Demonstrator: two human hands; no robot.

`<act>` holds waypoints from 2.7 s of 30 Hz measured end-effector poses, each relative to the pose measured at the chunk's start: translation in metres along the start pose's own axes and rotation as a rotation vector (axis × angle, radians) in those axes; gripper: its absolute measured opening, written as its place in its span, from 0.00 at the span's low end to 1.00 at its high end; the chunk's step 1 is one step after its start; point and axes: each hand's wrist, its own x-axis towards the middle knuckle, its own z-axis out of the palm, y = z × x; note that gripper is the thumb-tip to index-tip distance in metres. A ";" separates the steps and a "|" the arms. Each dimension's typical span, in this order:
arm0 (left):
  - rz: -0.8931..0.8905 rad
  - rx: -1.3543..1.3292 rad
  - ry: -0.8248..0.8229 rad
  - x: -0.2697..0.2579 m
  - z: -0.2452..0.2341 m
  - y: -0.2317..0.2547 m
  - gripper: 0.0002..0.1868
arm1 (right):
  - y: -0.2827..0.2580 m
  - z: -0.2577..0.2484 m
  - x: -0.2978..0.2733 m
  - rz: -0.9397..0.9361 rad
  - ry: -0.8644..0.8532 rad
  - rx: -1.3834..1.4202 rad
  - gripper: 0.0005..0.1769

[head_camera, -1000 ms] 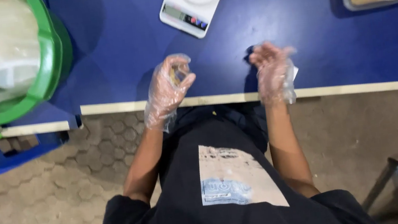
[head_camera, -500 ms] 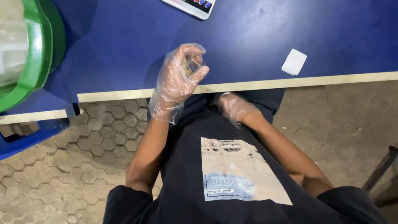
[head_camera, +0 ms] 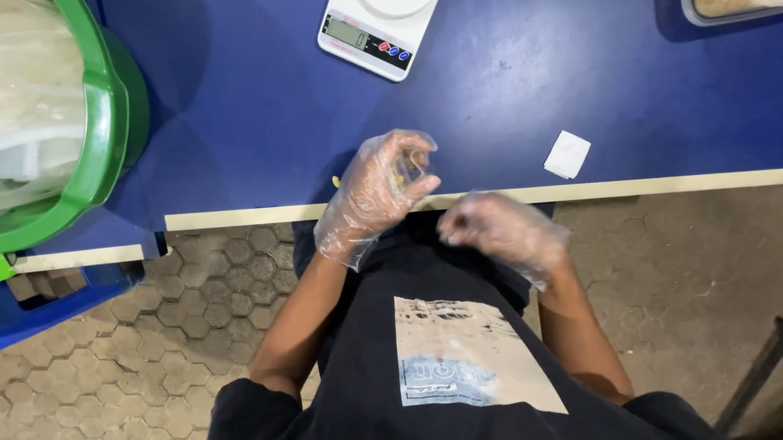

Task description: Manually weighing and packaging small yellow snack items into individual plastic bags at a workstation.

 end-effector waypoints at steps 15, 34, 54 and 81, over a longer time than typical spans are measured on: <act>0.128 0.095 -0.177 0.020 0.010 0.035 0.25 | -0.095 -0.037 -0.026 -0.386 0.763 -0.379 0.10; 0.336 0.311 -0.030 0.033 0.059 0.011 0.22 | -0.080 -0.069 -0.061 -0.124 0.315 -0.476 0.29; -0.144 0.415 -0.361 0.051 0.091 0.009 0.22 | 0.194 -0.287 0.027 0.282 1.682 0.496 0.40; -0.152 0.340 -0.321 0.047 0.090 0.018 0.20 | 0.229 -0.374 -0.032 0.383 1.255 -0.096 0.05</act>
